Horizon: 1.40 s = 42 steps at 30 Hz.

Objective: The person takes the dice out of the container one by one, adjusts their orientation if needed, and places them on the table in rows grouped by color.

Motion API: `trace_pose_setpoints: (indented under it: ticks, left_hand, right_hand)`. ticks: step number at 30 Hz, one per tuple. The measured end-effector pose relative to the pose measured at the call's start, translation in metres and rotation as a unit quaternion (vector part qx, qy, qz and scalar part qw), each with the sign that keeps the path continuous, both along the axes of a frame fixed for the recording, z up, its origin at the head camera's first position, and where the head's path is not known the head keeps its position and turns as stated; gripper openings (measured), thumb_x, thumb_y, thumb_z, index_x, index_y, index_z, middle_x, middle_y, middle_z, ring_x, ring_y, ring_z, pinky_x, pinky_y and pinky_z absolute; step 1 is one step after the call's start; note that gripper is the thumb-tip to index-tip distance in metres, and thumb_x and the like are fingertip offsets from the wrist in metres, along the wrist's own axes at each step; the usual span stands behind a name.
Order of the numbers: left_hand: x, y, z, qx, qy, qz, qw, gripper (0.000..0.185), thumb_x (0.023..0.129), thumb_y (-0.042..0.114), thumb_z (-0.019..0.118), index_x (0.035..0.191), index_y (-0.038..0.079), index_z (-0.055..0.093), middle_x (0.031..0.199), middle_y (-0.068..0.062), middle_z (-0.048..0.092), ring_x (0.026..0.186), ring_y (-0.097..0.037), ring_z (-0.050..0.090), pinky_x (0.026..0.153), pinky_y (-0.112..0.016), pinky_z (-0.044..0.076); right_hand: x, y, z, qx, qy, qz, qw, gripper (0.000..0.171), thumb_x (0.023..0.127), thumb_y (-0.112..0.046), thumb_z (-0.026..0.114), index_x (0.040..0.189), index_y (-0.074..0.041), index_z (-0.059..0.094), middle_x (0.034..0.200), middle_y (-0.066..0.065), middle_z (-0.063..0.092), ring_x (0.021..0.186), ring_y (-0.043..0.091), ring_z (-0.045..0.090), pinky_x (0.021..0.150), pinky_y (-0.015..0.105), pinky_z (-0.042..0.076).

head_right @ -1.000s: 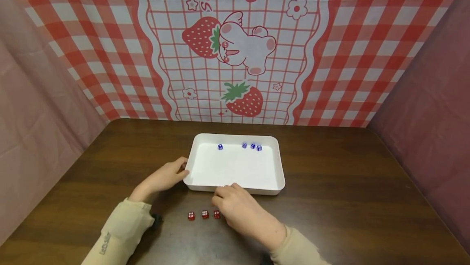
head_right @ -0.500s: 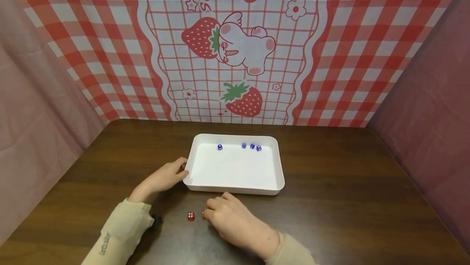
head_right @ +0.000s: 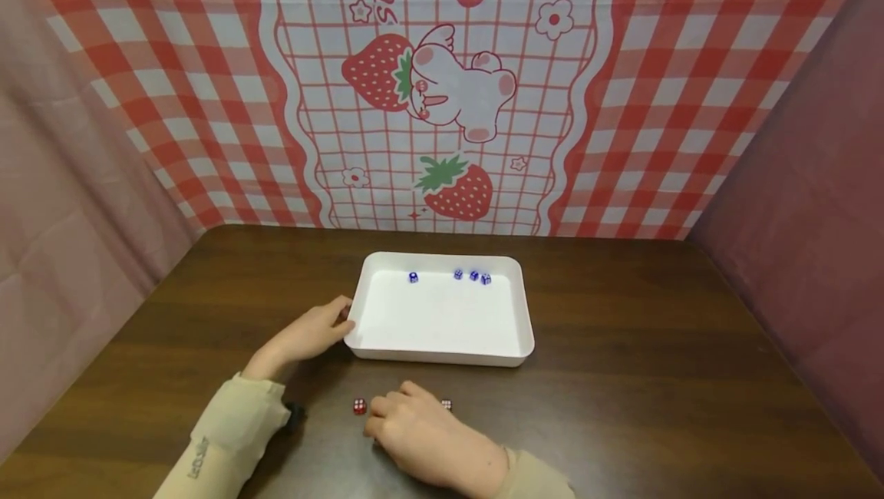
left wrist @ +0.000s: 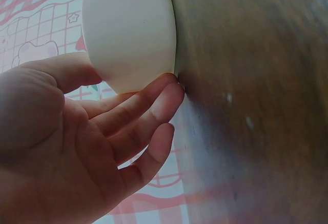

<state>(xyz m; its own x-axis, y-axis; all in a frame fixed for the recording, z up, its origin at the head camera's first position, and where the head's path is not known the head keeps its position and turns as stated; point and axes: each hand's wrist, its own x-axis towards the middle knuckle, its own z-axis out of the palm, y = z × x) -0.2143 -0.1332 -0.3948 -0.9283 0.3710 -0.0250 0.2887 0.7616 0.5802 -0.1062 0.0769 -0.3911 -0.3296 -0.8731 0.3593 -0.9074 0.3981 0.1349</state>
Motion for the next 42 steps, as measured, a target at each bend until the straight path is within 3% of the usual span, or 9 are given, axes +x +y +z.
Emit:
trace_pose_setpoints:
  ticks: [6,17,23,30,42]
  left_hand:
    - [-0.002,0.001,0.000,-0.003,0.002,0.002,1.0000,0.022,0.090,0.015,0.051,0.108,0.003,0.051,0.086,-0.005,0.058,0.073,-0.015,0.049,0.067,-0.031,0.041]
    - [-0.002,0.001,-0.002,-0.003,0.004,0.002,1.0000,0.020,0.089,0.013,0.051,0.106,0.002,0.051,0.085,-0.006,0.058,0.072,-0.015,0.049,0.066,-0.031,0.042]
    - [0.000,0.001,-0.002,-0.004,0.002,0.004,1.0000,0.022,0.089,0.013,0.051,0.108,0.002,0.051,0.088,-0.007,0.059,0.073,-0.015,0.050,0.067,-0.032,0.042]
    - [0.001,0.001,-0.002,0.001,-0.003,0.004,1.0000,0.023,0.089,0.013,0.051,0.109,0.002,0.051,0.088,-0.006,0.059,0.073,-0.015,0.050,0.067,-0.031,0.042]
    - [0.000,0.001,-0.004,-0.004,0.006,0.010,0.9999,0.021,0.089,0.013,0.052,0.107,0.002,0.052,0.087,-0.006,0.059,0.073,-0.015,0.050,0.066,-0.032,0.042]
  right_hand:
    - [0.002,-0.006,-0.005,0.028,-0.023,0.010,0.999,0.004,0.082,-0.020,0.064,0.080,-0.023,0.066,0.079,-0.012,0.057,0.076,0.002,0.054,0.065,0.019,0.034]
    - [0.002,-0.021,-0.006,0.074,-0.033,0.003,0.997,0.013,0.079,-0.013,0.064,0.072,-0.024,0.063,0.072,-0.012,0.052,0.068,0.003,0.051,0.061,0.019,0.036]
    - [0.002,-0.026,-0.007,0.085,-0.028,0.002,0.996,0.013,0.076,-0.012,0.066,0.070,-0.023,0.063,0.070,-0.011,0.052,0.063,0.003,0.050,0.057,0.018,0.036]
    - [0.004,-0.032,-0.006,0.103,-0.024,-0.014,0.994,0.012,0.078,-0.016,0.064,0.070,-0.023,0.062,0.069,-0.011,0.051,0.063,0.003,0.050,0.053,0.018,0.028]
    - [0.005,-0.034,-0.004,0.105,-0.034,-0.023,0.994,0.010,0.078,-0.015,0.064,0.072,-0.023,0.062,0.070,-0.010,0.051,0.064,0.003,0.050,0.055,0.018,0.030]
